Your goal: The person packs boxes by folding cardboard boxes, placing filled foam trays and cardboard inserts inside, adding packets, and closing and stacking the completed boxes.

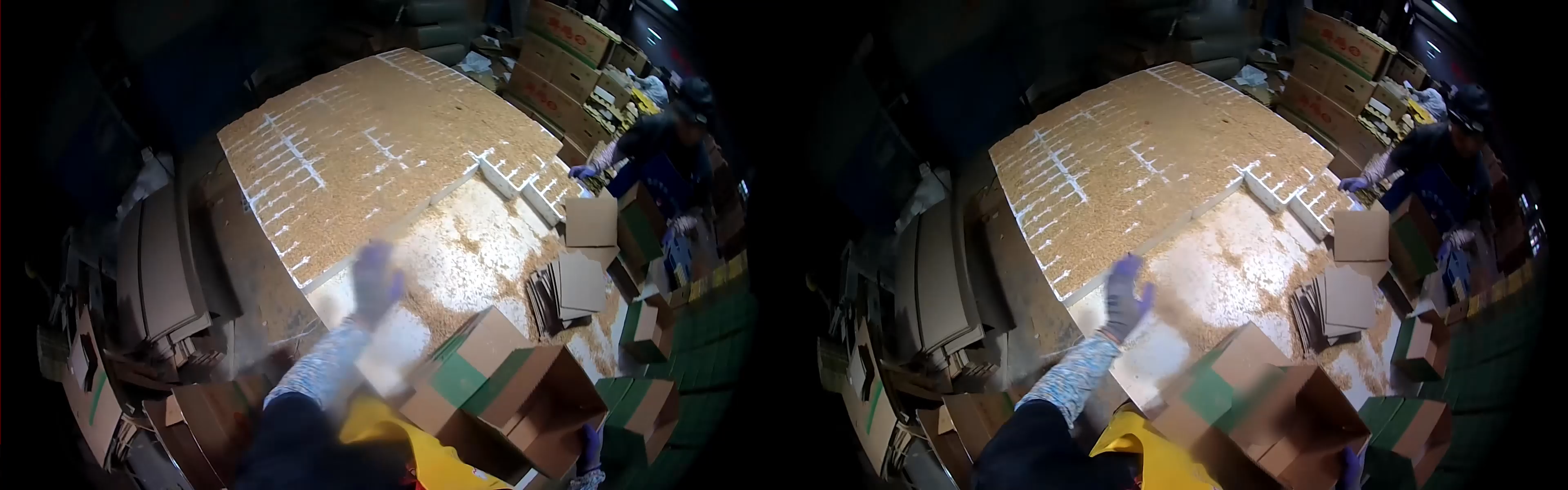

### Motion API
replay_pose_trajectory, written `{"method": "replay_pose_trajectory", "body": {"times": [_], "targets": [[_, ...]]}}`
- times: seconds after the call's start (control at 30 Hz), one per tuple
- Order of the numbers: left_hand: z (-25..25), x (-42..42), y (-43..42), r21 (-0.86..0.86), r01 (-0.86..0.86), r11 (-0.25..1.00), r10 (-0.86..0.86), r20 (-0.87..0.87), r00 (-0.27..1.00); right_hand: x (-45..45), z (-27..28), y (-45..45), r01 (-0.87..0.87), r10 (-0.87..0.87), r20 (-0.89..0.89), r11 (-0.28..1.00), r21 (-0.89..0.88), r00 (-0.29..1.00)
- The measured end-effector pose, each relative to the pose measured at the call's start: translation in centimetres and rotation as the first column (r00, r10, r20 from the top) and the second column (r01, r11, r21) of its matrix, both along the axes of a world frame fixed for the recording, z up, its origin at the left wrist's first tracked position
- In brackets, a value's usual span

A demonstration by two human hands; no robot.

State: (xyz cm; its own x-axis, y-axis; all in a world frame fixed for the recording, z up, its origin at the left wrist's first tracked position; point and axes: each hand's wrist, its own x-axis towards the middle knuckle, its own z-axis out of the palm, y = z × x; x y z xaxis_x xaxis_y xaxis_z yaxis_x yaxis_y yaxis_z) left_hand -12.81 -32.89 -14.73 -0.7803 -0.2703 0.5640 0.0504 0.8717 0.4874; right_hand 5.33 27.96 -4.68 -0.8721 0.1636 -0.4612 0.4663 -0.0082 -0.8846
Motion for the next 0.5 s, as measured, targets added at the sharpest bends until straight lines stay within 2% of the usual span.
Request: {"method": "replay_pose_trajectory", "body": {"times": [0.03,0.07,0.1,0.13,0.17,0.2,0.23,0.27,0.3,0.33,0.37,0.4,0.43,0.5], "targets": [[-3.3,0.0,-7.0,0.095,-0.277,0.956,0.276,0.032,0.961,-0.4,0.3,0.0,-0.004,0.003,0.045,0.999,0.034,0.999],[-5.9,1.1,-13.0,0.138,-0.6,0.788,0.594,0.082,0.8,-0.5,0.5,0.1,-0.004,-0.002,0.092,0.998,0.062,0.996],[-7.6,1.9,-17.7,0.463,-0.771,0.438,0.724,0.328,0.608,-0.5,0.9,0.4,-0.002,-0.009,0.128,0.996,0.088,0.992],[-9.6,2.9,-20.6,0.439,-0.789,0.429,0.728,0.349,0.59,-0.5,1.2,0.7,-0.005,-0.011,0.152,0.994,0.105,0.988],[-9.6,3.7,-22.4,0.607,-0.77,0.196,0.421,0.657,0.625,-0.4,1.4,0.8,0.0,-0.021,0.177,0.993,0.118,0.984],[-9.7,4.0,-23.4,0.634,-0.767,-0.094,0.004,0.771,0.637,-0.2,1.5,0.8,0.009,-0.033,0.191,0.992,0.129,0.981],[-10.2,3.9,-24.1,0.617,-0.784,-0.069,-0.003,0.785,0.619,0.2,1.4,0.9,0.02,-0.046,0.199,0.991,0.131,0.979],[-11.3,4.2,-24.1,0.809,-0.587,-0.033,0.024,0.587,0.809,0.6,1.2,0.9,0.031,-0.057,0.199,0.991,0.131,0.978],[-13.1,5.0,-23.4,0.942,-0.335,-0.01,0.041,0.335,0.941,0.7,1.2,1.0,0.035,-0.059,0.186,0.991,0.131,0.981],[-19.8,7.1,-25.9,0.948,-0.228,-0.224,-0.013,0.231,0.973,0.9,0.9,1.4,0.043,-0.062,0.159,0.992,0.121,0.985],[-15.4,8.2,-22.7,0.934,-0.242,-0.264,0.006,0.252,0.968,1.2,0.7,1.5,0.046,-0.06,0.127,0.993,0.112,0.99],[-16.8,10.2,-22.8,0.916,-0.22,-0.337,-0.013,0.229,0.973,1.4,0.3,1.9,0.052,-0.06,0.087,0.994,0.096,0.994],[-17.5,12.4,-22.8,0.889,-0.27,-0.369,-0.012,0.286,0.958,1.5,-0.2,2.0,0.05,-0.053,0.039,0.995,0.087,0.998],[-15.3,15.6,-21.6,0.888,-0.244,-0.39,0.019,0.273,0.962,0.9,-0.8,1.5,-0.018,0.032,-0.129,0.994,0.108,0.991]]}}
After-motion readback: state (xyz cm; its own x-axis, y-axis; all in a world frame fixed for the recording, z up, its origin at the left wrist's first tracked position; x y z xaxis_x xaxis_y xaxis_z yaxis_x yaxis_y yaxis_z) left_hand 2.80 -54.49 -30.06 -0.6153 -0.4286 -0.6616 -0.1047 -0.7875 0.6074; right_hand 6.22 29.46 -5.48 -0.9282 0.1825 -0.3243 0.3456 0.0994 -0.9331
